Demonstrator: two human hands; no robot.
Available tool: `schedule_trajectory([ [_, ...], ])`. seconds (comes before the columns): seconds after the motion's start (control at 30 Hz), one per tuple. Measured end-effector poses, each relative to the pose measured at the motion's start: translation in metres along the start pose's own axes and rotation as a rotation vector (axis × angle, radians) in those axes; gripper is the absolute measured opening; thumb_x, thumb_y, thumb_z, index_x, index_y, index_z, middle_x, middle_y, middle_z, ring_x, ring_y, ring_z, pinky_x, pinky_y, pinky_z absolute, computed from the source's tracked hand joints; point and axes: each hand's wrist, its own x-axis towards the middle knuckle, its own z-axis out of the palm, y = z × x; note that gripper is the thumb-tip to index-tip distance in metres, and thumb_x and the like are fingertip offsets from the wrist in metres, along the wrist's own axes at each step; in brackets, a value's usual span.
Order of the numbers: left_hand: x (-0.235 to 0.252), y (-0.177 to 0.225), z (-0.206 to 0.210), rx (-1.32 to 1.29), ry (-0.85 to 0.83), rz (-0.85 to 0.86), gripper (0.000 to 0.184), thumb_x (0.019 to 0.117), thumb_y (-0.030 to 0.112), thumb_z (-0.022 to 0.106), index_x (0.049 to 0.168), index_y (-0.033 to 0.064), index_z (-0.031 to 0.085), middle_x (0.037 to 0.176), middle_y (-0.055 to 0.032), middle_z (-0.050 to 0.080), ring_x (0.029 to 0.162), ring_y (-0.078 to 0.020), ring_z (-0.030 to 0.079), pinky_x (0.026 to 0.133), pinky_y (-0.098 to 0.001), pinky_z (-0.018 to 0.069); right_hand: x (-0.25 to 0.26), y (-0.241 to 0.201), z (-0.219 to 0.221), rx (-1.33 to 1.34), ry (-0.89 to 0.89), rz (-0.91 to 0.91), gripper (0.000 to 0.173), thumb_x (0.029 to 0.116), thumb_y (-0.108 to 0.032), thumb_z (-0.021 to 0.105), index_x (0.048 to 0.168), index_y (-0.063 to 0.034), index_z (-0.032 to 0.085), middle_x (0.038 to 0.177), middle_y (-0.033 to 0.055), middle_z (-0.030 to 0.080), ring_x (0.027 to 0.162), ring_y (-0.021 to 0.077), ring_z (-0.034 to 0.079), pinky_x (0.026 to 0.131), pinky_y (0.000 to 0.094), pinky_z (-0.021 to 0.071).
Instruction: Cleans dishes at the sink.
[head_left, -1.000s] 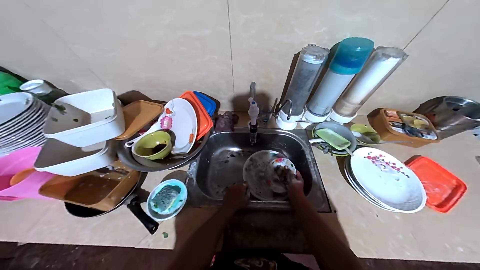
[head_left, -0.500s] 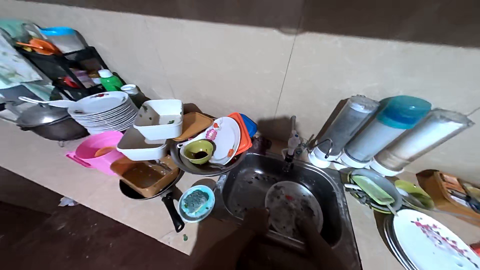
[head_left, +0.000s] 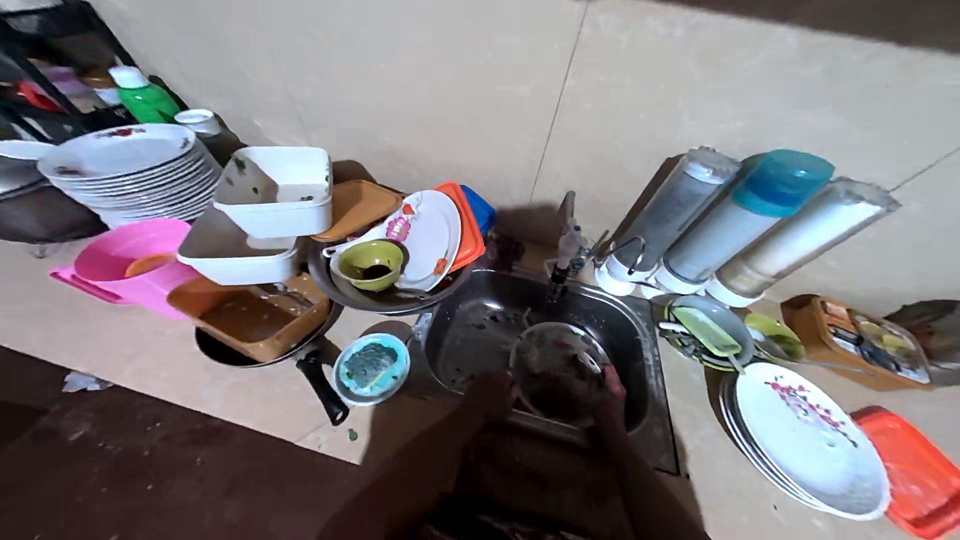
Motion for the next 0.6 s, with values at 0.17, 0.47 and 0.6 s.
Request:
schedule_trajectory([
  [0.17, -0.038, -0.01, -0.02, -0.078, 0.372, 0.075, 0.033, 0.1054, 0.023, 0.052, 0.115, -0.0004, 0.071, 0.112, -0.0213, 0.072, 0.112, -0.0367, 0.068, 0.102, -0.0524, 0.0505, 0.006, -0.008, -0.007, -0.131, -0.18, 0.396, 0.045, 0.1006, -0.009, 0.059, 0.142, 0.0068, 0.05, 0.127, 0.0338, 0.062, 0.12, 0.0478, 0.061, 0.105, 0.0575, 0.0466],
  [0.47, -0.096, -0.115, -0.069, 0.176, 0.778, -0.309, 0.04, 0.0961, 0.029, 0.062, 0.122, -0.001, 0.068, 0.133, -0.0312, 0.06, 0.13, -0.0525, 0.052, 0.104, -0.067, 0.0411, 0.015, 0.003, 0.025, -0.312, -0.352, 0.268, 0.069, 0.0909, -0.003, 0.069, 0.153, 0.0014, 0.039, 0.157, 0.031, 0.036, 0.145, 0.0462, 0.037, 0.117, 0.0559, 0.0361],
  [0.6, -0.094, -0.116, -0.073, 0.024, 0.544, -0.433, 0.046, 0.1001, 0.032, 0.057, 0.134, 0.0014, 0.061, 0.146, -0.0267, 0.052, 0.14, -0.0469, 0.043, 0.113, -0.063, 0.0336, 0.008, -0.03, 0.035, -0.215, -0.279, -0.079, 0.046, 0.0988, -0.013, 0.061, 0.141, 0.0048, 0.055, 0.144, 0.0306, 0.052, 0.136, 0.0475, 0.048, 0.115, 0.0566, 0.0389],
])
